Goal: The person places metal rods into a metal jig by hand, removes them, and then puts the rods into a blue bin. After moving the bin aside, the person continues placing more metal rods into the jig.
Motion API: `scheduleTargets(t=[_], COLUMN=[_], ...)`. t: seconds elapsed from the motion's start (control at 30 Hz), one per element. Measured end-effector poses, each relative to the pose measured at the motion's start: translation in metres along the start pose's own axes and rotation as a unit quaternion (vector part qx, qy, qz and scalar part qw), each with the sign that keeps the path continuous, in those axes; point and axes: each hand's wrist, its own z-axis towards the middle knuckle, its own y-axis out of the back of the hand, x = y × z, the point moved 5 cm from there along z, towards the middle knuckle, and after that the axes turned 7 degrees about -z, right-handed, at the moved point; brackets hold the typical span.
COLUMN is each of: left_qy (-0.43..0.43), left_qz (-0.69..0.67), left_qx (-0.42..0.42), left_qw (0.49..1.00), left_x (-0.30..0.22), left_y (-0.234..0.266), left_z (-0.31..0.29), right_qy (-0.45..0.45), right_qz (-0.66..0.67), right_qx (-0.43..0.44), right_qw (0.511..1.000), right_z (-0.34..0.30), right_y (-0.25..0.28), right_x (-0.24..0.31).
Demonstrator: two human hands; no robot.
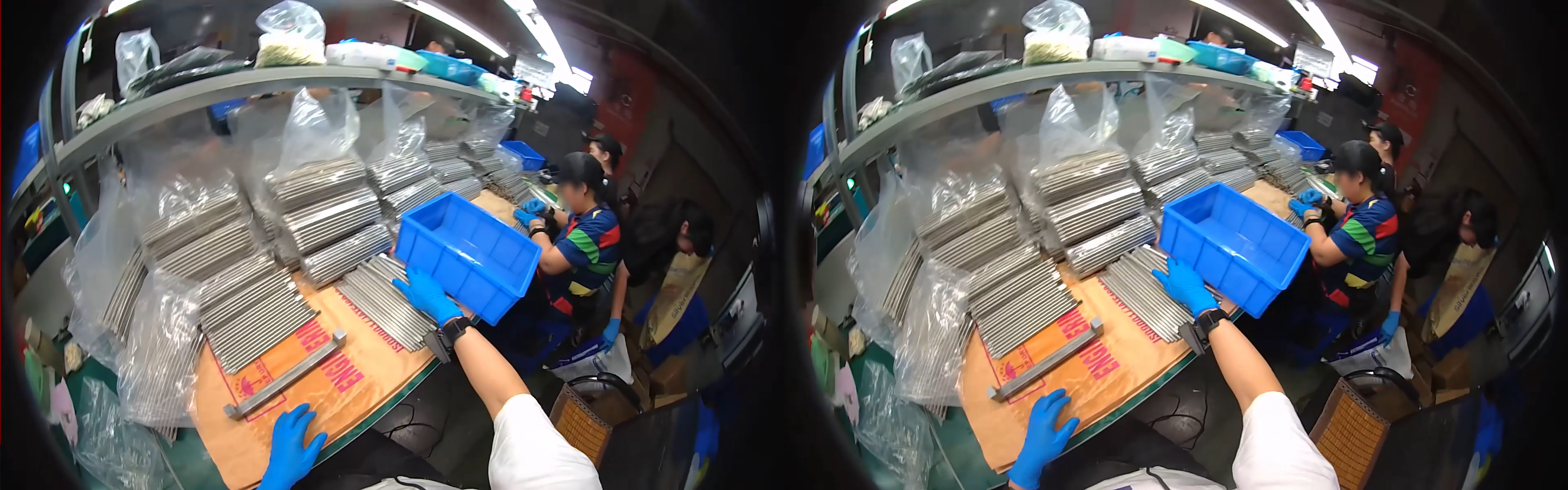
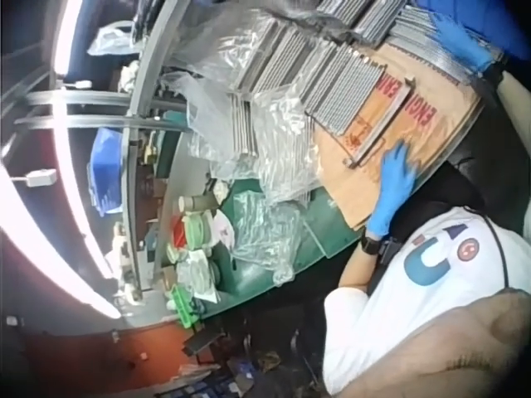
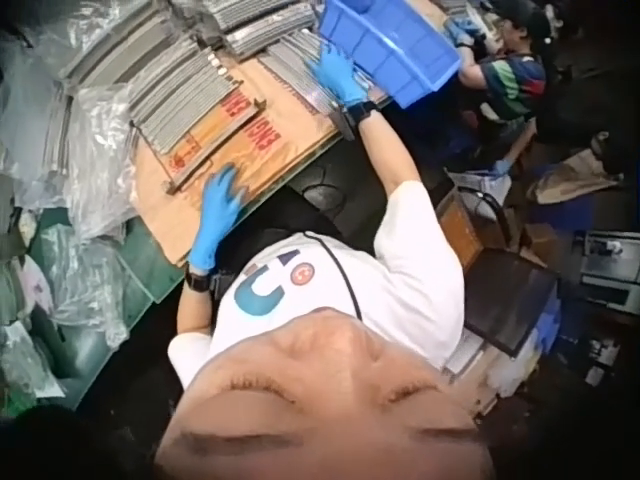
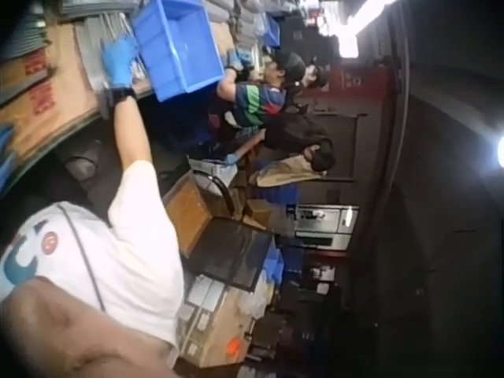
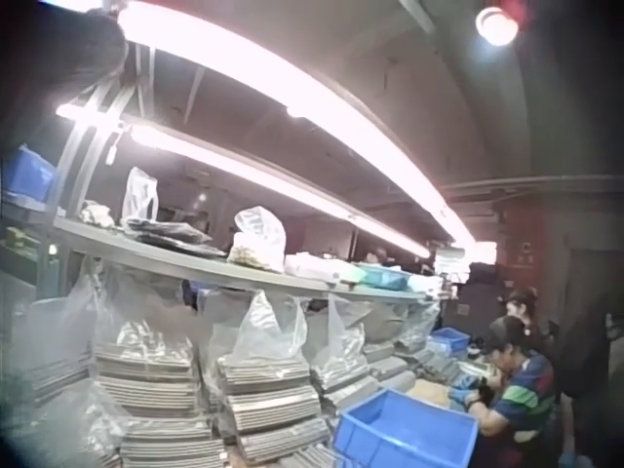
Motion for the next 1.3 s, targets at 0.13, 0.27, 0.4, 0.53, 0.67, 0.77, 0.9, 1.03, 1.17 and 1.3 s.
scheduleTargets(t=[0.13, 0.27, 0.4, 0.53, 0.67, 0.77, 0.9, 1.03, 1.17, 1.3], left_qy=[0.002, 0.002, 0.023, -0.024, -0.006, 0.004, 0.003, 0.010, -0.014, -0.001], left_qz=[0.017, -0.001, -0.002, 0.201, 0.232, 0.241, 0.183, 0.179, 0.213, 0.189], left_qx=[-0.019, -0.035, -0.068, -0.142, -0.130, -0.157, -0.152, -0.142, -0.151, -0.149], left_qw=[1.000, 0.999, 0.997, 0.969, 0.964, 0.958, 0.971, 0.974, 0.965, 0.971], left_x=[0.011, 0.015, 0.014, 0.021, 0.056, 0.059, 0.061, 0.057, 0.057, 0.064], left_y=[-0.006, -0.008, 0.002, 0.030, 0.025, 0.029, 0.021, 0.043, 0.038, 0.036], left_z=[-0.014, -0.012, -0.010, -0.003, 0.021, 0.021, 0.039, 0.012, 0.010, 0.004], right_qy=[0.014, 0.009, 0.018, 0.037, 0.201, 0.341, 0.412, 0.393, 0.384, 0.382], right_qz=[-0.046, -0.085, -0.105, -0.140, 0.020, 0.162, 0.095, 0.096, 0.038, 0.034], right_qx=[0.008, -0.002, -0.005, 0.017, -0.193, -0.113, -0.061, -0.066, -0.076, -0.107], right_qw=[0.999, 0.996, 0.994, 0.989, 0.960, 0.919, 0.904, 0.912, 0.920, 0.917], right_z=[0.002, 0.002, -0.001, 0.019, -0.017, -0.065, -0.062, -0.046, -0.055, -0.053], right_y=[0.008, 0.014, 0.005, -0.005, 0.054, 0.075, 0.012, -0.026, -0.032, -0.048], right_x=[0.011, 0.009, 0.019, 0.040, 0.128, 0.225, 0.255, 0.284, 0.280, 0.278])
